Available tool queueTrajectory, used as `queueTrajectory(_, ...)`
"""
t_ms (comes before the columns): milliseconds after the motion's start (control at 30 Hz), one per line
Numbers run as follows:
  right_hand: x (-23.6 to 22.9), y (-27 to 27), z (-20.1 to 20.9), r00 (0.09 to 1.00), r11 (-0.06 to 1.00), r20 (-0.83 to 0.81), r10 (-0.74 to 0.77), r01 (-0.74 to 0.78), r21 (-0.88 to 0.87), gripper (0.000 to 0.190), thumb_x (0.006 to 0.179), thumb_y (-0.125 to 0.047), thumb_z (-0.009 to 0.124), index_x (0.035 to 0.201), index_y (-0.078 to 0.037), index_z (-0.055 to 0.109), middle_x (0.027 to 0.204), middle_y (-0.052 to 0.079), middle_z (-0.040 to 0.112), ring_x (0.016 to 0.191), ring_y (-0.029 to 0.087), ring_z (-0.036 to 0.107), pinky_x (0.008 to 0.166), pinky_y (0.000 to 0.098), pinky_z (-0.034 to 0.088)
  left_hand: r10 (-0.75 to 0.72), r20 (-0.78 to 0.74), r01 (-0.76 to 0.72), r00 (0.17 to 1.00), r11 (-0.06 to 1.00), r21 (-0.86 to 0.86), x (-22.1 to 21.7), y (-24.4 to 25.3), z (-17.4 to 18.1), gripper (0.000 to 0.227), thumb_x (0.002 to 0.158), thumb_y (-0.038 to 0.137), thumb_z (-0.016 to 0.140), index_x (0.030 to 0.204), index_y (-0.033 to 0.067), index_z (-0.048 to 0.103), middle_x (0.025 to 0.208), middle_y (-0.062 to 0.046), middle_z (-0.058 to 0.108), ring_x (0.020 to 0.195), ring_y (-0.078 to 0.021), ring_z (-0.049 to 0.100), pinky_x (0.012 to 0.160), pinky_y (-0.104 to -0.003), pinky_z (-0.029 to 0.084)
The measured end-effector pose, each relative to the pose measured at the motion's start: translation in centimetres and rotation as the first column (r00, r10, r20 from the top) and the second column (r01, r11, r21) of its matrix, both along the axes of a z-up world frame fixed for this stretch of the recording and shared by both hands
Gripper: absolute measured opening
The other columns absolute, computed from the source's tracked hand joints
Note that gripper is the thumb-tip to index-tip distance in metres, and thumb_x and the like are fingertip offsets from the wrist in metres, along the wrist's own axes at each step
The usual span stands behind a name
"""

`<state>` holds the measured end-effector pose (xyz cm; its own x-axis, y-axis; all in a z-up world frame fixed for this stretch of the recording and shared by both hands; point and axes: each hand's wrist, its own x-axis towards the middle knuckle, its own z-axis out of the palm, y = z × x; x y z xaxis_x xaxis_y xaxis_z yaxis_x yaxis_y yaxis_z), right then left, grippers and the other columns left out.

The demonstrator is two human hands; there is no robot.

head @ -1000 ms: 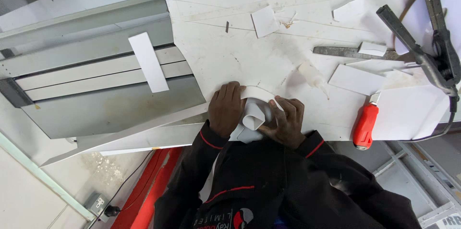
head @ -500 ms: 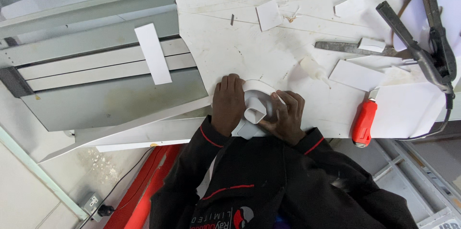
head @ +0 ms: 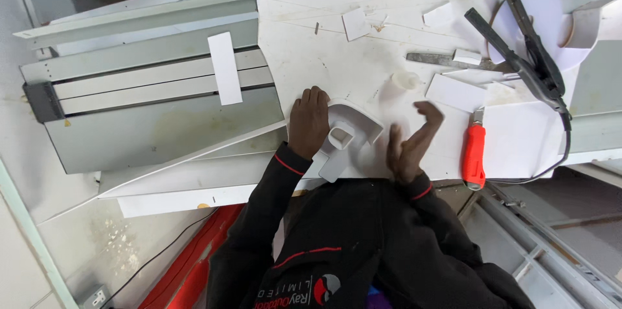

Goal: The person assembles a white letter-shaped sign by hand, aligning and pressing its edges together on a workbench. They then use a hot glue gun to apply adhesive along the seams and secure the pieces. The finished letter is placed on the workbench alongside other similar letters.

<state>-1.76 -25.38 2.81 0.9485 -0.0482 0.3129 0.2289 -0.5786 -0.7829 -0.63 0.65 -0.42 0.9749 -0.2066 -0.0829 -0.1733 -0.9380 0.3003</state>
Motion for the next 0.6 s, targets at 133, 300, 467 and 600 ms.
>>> queueTrajectory(133,4.9,0.6,0.8,1.000,0.995,0.002,0.003,-0.003,-0.096,0.088,0.109,-0.026,0.088,0.172,-0.001,0.031,0.149,0.023,0.043,0.129,0.044,0.048,0.107,0.0580,0.049,0.005,0.053,-0.005,0.999,1.000,-0.005,-0.4,0.2,-0.4,0.011,0.113,0.010,0.050,0.112,0.0054,0.060,0.102,-0.006,0.052,0.092,-0.0250,0.060,0.073,-0.044,0.050)
queueTrajectory(300,5.2,0.6,2.8,0.982,0.993,-0.147,0.115,-0.119,-0.015,0.028,0.121,-0.015,0.066,0.143,0.001,0.060,0.134,0.020,0.066,0.128,0.048,0.066,0.112,0.0582,0.051,-0.002,0.029,0.000,1.000,0.997,0.079,-0.2,0.2,0.0,0.008,0.110,0.015,0.060,0.112,0.0071,0.062,0.103,-0.006,0.057,0.098,-0.0263,0.066,0.076,-0.044,0.055)
queueTrajectory(467,0.3,0.7,7.7,0.941,0.926,-0.263,0.211,-0.279,-0.256,0.044,0.111,-0.042,0.082,0.127,-0.004,0.068,0.101,0.017,0.078,0.094,0.043,0.077,0.077,0.0569,0.061,-0.015,0.094,0.002,0.995,0.990,0.139,-0.7,0.4,-1.8,0.013,0.107,0.017,0.068,0.110,0.0071,0.062,0.103,-0.007,0.058,0.098,-0.0266,0.066,0.075,-0.043,0.057)
queueTrajectory(600,-1.9,0.0,5.8,0.935,0.827,-0.183,0.305,-0.355,-0.436,0.046,0.107,-0.060,0.078,0.128,-0.019,0.078,0.075,0.005,0.072,0.075,0.027,0.075,0.064,0.0414,0.059,-0.003,0.052,-0.001,0.999,0.997,0.082,-0.5,0.4,-1.6,0.012,0.108,0.015,0.068,0.112,0.0052,0.063,0.104,-0.008,0.059,0.098,-0.0279,0.068,0.074,-0.045,0.058)
